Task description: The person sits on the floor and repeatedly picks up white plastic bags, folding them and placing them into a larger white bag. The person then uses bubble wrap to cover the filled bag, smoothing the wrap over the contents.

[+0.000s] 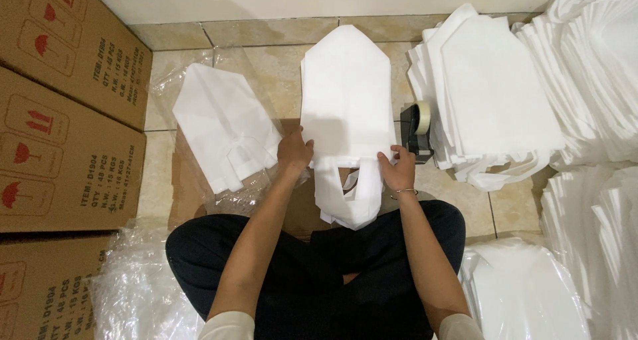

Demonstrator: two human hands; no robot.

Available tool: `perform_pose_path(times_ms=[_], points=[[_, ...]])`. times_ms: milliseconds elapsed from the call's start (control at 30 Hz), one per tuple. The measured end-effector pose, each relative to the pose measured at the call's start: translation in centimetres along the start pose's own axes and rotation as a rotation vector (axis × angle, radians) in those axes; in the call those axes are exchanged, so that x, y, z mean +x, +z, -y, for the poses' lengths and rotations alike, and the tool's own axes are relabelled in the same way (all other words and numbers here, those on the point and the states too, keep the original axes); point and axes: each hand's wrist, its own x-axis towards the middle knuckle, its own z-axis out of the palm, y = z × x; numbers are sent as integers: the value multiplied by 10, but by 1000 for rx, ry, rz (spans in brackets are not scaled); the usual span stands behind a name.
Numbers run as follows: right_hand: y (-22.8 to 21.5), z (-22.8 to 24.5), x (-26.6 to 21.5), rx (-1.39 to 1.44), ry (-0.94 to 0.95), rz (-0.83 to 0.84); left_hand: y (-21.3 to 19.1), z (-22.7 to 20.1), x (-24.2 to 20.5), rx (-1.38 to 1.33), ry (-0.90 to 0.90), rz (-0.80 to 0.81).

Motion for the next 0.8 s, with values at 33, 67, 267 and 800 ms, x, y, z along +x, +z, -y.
perform_pose_path(times_ms=[33,67,267,800], points=[[-1,4,-3,1,1,4,4,4,5,2,-4,0],[-2,8,-5,11,-7,-7,8,8,10,-167,27,-44],[-36,72,-40,5,-228,-79,-11,-55,-23,-346,478,-267],[-83,122,-80,409,-244,120,-31,-131,-173,-249,1412,-819]])
